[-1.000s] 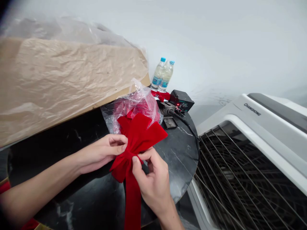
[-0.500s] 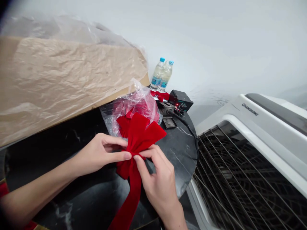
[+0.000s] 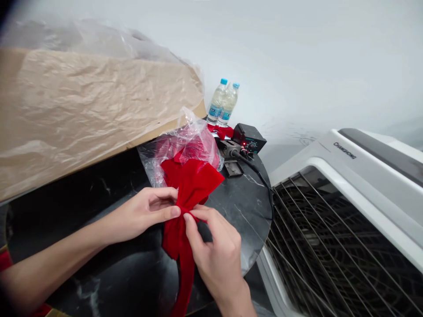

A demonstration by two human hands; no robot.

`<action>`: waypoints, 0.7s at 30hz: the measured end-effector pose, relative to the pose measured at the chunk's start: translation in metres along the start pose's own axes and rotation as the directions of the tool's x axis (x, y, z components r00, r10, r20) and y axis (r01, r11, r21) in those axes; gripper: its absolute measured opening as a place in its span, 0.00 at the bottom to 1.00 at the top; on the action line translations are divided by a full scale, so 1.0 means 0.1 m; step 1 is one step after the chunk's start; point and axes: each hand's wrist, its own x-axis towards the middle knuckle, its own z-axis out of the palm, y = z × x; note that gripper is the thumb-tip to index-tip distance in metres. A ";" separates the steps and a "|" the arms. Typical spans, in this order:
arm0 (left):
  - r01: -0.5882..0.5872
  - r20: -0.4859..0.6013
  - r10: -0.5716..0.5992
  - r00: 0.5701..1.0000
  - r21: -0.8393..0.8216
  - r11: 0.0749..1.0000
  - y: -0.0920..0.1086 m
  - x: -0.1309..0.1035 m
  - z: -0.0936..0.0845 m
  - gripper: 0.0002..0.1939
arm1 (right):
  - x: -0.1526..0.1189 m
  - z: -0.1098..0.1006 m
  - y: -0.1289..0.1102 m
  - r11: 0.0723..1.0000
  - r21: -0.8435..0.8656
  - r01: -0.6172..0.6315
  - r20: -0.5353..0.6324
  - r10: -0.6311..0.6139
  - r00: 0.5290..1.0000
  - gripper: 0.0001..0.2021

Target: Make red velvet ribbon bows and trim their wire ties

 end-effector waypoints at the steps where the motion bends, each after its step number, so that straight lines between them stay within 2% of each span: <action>1: -0.005 0.004 0.005 1.000 0.007 1.000 -0.01 0.00 0.00 0.14 | 0.00 0.00 0.00 1.000 -0.016 -0.007 0.007 0.007 1.000 0.03; 8: 0.042 0.004 -0.042 0.999 0.004 0.999 -0.10 0.03 -0.03 0.15 | -0.13 0.09 -0.01 0.992 0.016 -0.122 -0.064 0.123 0.990 0.02; 11: 0.056 -0.015 -0.056 0.998 0.022 0.998 -0.14 0.07 -0.05 0.14 | -0.18 0.13 0.01 0.996 0.016 -0.086 -0.118 0.087 0.989 0.04; 14: -0.053 -0.057 0.062 0.996 0.142 0.988 -0.11 0.09 -0.09 0.12 | -0.17 0.12 0.04 1.000 0.022 -0.020 -0.126 0.022 0.992 0.06; 17: -0.152 -0.186 0.193 0.963 0.211 0.966 -0.02 0.06 -0.17 0.14 | -0.09 0.05 0.09 0.998 0.014 0.062 -0.113 -0.060 0.992 0.08; 18: -0.133 -0.228 0.171 0.959 0.172 0.976 0.01 0.05 -0.20 0.13 | -0.06 0.01 0.12 0.994 -0.005 0.113 -0.105 -0.113 0.988 0.09; 19: -0.076 -0.240 0.097 0.966 0.098 0.992 0.03 0.03 -0.22 0.12 | -0.02 -0.03 0.14 0.984 -0.034 0.173 -0.088 -0.175 0.981 0.10; 20: 0.016 -0.206 -0.015 0.978 0.003 1.000 0.04 0.01 -0.23 0.14 | 0.01 -0.07 0.17 0.967 -0.062 0.246 -0.062 -0.250 0.966 0.11; 21: 0.131 -0.129 -0.140 0.982 -0.082 0.988 0.04 0.00 -0.23 0.19 | 0.05 -0.12 0.19 0.942 -0.074 0.328 -0.013 -0.330 0.944 0.11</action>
